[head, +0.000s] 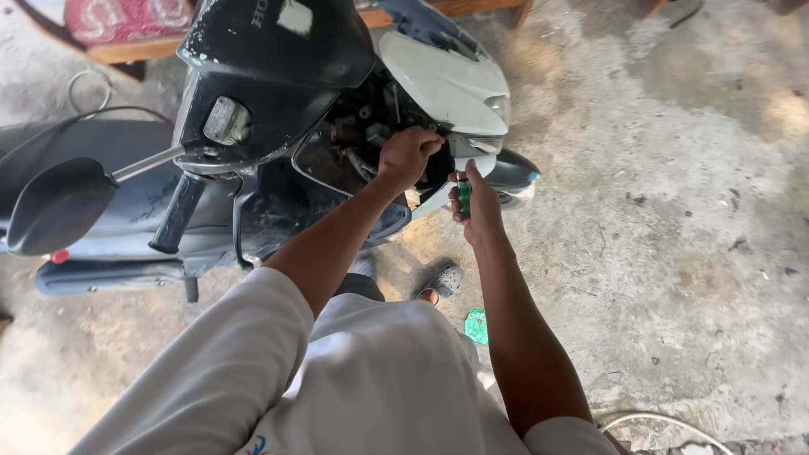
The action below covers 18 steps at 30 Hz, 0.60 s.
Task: Repairing or maintaining the electrical wiring and components of a motorcycle.
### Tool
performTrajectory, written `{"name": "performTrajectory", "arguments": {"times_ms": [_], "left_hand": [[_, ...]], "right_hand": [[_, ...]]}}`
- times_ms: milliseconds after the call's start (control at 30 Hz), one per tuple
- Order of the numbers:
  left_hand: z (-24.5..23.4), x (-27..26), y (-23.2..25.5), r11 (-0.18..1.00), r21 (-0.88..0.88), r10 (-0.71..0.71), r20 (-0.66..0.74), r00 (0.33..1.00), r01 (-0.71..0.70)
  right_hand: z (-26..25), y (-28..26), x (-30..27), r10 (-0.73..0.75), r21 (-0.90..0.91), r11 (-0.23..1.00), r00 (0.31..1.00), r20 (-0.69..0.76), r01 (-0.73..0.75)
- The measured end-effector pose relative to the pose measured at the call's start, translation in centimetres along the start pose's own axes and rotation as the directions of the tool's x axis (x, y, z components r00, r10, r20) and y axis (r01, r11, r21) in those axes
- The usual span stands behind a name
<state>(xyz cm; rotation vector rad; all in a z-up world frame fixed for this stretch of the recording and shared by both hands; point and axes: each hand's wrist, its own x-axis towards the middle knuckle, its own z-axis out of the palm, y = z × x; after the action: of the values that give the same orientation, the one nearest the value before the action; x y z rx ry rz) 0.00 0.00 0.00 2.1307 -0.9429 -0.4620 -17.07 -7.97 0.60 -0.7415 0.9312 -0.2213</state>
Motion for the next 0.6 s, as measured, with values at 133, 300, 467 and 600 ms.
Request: {"name": "performTrajectory", "arguments": {"times_ms": [133,300,467,600], "left_hand": [[-1.0,-0.3,0.0,0.995,0.077,0.055,0.121,0.991,-0.065],[-1.6,0.2,0.2,0.986,-0.135,-0.063,0.223,0.973,0.094],[-0.9,0.9,-2.1,0.976,-0.213,0.021,0.254,0.967,0.035],[-0.9,1.1,-2.8,0.962,-0.266,0.007,0.271,0.963,0.068]], "right_hand": [[0.4,1.6,4.1,0.099,0.098,0.99,0.993,0.064,-0.105],[1.8,2.3,5.5,0.16,0.216,0.962,0.986,0.053,-0.168],[2.9,2.8,7.2,0.124,0.302,0.942,0.987,0.098,-0.149],[3.1,3.4,7.8,0.097,0.348,0.929,0.991,0.094,-0.124]]}}
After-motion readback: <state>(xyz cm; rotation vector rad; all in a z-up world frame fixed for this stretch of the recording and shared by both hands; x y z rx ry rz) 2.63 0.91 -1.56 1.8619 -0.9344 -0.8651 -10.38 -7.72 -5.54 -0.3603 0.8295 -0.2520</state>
